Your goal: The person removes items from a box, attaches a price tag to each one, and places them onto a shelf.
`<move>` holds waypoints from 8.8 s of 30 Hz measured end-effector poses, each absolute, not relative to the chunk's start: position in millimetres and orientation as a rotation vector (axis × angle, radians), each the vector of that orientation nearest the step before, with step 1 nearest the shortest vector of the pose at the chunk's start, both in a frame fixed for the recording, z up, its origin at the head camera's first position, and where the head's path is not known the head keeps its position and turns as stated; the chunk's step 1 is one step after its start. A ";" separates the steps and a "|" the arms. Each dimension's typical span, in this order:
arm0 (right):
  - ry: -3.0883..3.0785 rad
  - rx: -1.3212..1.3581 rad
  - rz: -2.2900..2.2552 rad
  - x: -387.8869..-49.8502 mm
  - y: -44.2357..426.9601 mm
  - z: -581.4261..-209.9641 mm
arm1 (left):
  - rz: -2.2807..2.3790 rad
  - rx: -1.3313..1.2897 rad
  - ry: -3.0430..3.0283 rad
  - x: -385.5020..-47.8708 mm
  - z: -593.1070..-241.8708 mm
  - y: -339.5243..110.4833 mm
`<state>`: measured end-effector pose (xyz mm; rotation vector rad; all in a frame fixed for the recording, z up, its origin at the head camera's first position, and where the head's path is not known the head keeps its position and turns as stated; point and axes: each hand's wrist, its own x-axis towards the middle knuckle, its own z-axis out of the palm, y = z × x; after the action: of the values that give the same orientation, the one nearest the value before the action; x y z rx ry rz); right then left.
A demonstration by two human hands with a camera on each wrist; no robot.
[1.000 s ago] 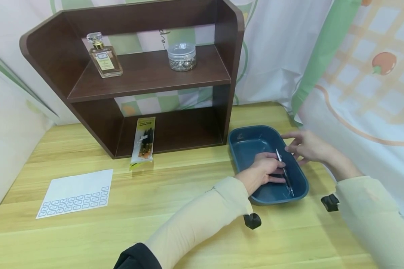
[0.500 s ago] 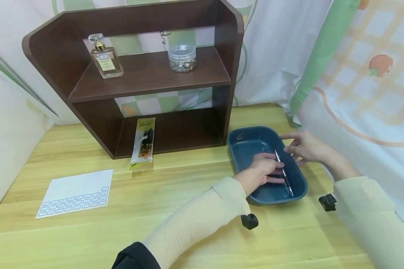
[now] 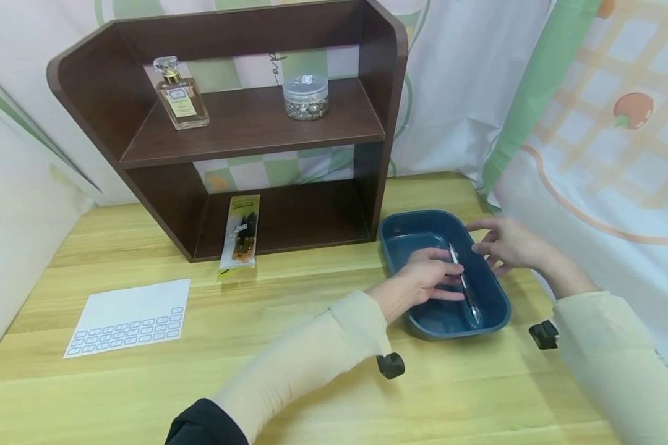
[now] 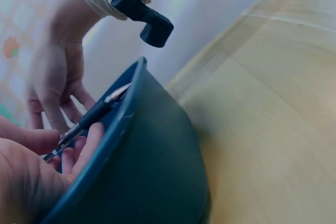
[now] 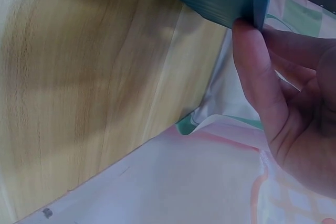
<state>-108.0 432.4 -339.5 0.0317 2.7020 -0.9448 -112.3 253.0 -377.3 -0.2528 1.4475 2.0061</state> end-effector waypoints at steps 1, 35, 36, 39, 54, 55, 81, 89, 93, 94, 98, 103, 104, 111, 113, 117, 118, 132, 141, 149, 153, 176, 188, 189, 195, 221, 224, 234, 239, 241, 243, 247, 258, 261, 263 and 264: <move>2.702 0.033 -0.945 -108.2 432.3 -340.2 | 2.008 -0.233 1.437 -113.0 -376.4 249.1; 2.718 0.005 -0.926 -108.9 430.2 -340.0 | 1.974 0.143 1.394 -125.2 -372.7 94.4; 2.719 0.005 -0.929 -108.8 430.2 -340.4 | 1.972 0.150 1.406 -125.6 -375.3 89.1; 2.722 0.001 -0.933 -108.6 430.3 -341.5 | 1.953 0.173 1.440 -127.2 -383.7 72.2; 2.756 -0.013 -0.905 -109.0 432.2 -343.5 | 1.764 0.152 1.673 -137.5 -421.2 -1.0; 2.757 -0.013 -0.899 -109.1 432.3 -343.5 | 1.744 0.160 1.692 -137.5 -422.3 -5.0; 2.749 -0.031 -0.874 -111.3 431.0 -341.8 | 1.309 0.267 2.044 -138.1 -420.2 -60.8; 2.747 -0.039 -0.882 -111.8 432.0 -342.3 | 1.330 0.260 2.000 -141.5 -420.9 -65.9; 2.750 -0.039 -0.872 -111.9 431.9 -341.4 | 1.327 0.267 2.003 -141.9 -421.4 -67.2; 2.750 -0.039 -0.872 -111.9 431.9 -341.3 | 1.327 0.270 2.003 -141.8 -421.3 -67.4; 2.747 -0.043 -0.872 -111.6 431.2 -340.6 | 1.327 0.280 2.005 -141.4 -420.5 -67.7; 2.779 -0.086 -0.808 -112.8 429.3 -339.3 | 1.338 0.278 2.001 -141.1 -421.0 -68.0; 2.797 -0.108 -0.783 -113.6 428.6 -338.7 | 1.344 0.278 1.998 -141.1 -421.5 -68.4; 3.084 -0.386 -0.604 -121.0 409.9 -327.3 | 1.431 0.358 1.993 -133.2 -418.9 -82.7; 3.128 -0.424 -0.573 -122.8 396.6 -319.2 | 1.465 0.393 2.017 -129.4 -414.3 -92.7; 3.149 -0.447 -0.535 -125.6 362.5 -299.4 | 1.506 0.424 2.145 -125.6 -403.6 -119.2; 3.148 -0.449 -0.532 -126.4 352.6 -295.1 | 1.508 0.425 2.193 -125.3 -401.2 -127.5; 2.978 -0.727 -0.788 -144.6 223.6 -271.8 | 1.248 0.309 2.787 -133.7 -393.8 -238.0; 2.775 -0.874 -0.955 -157.0 149.5 -296.4 | 1.141 0.281 2.705 -138.3 -404.8 -260.0; 2.663 -0.984 -1.013 -166.4 104.6 -326.3 | 1.053 0.356 2.681 -144.1 -409.9 -258.0; 2.593 -1.013 -1.056 -170.3 89.4 -337.2 | 1.021 0.354 2.679 -145.3 -414.6 -257.9; 2.460 -1.006 -1.120 -168.6 27.6 -359.3 | 1.022 0.353 2.847 -141.6 -414.3 -259.6; 2.456 -1.037 -1.217 -168.5 11.0 -363.5 | 1.335 0.368 2.769 -136.0 -388.0 -256.2; 2.444 -1.038 -1.249 -168.6 9.2 -364.1 | 1.347 0.382 2.768 -134.9 -385.8 -254.4; 2.363 -1.097 -1.464 -169.6 -4.3 -366.2 | 1.384 0.466 2.786 -129.2 -377.3 -242.5; 1.945 -0.737 -1.860 -171.9 -10.3 -361.8 | 1.440 0.467 3.038 -117.0 -371.3 -225.2; 1.998 -0.777 -1.815 -172.5 -10.4 -362.0 | 1.455 0.501 3.073 -117.0 -371.3 -224.4; 2.177 -0.889 -1.649 -171.6 -12.0 -362.0 | 1.413 0.522 3.125 -117.9 -372.6 -225.0; 2.179 -0.915 -1.627 -172.3 -12.3 -361.4 | 1.373 0.545 3.161 -118.3 -373.4 -226.4; 2.186 -0.926 -1.613 -172.9 -12.4 -360.9 | 1.369 0.564 3.173 -118.5 -373.9 -226.6; 2.198 -0.929 -1.595 -173.3 -12.3 -360.4 | 1.367 0.590 3.184 -118.8 -374.4 -226.7; 2.222 -0.921 -1.556 -173.6 -12.6 -359.1 | 1.395 0.640 3.197 -118.8 -375.6 -226.4; 2.254 -0.932 -1.533 -172.6 -13.6 -358.8 | 1.401 0.695 3.204 -118.1 -375.1 -224.4; 2.244 -0.947 -1.542 -172.7 -12.9 -359.6 | 1.400 0.706 3.211 -118.3 -374.9 -224.5; 2.244 -0.958 -1.550 -172.9 -12.3 -360.0 | 1.396 0.707 3.217 -118.4 -374.5 -224.5; 2.244 -0.964 -1.554 -173.0 -12.2 -360.2 | 1.394 0.705 3.218 -118.3 -374.2 -224.5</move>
<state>-173.0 -12.2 -360.2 -0.9639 2.2444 -1.5535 -118.3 -224.5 -374.2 0.7055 3.2184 1.3938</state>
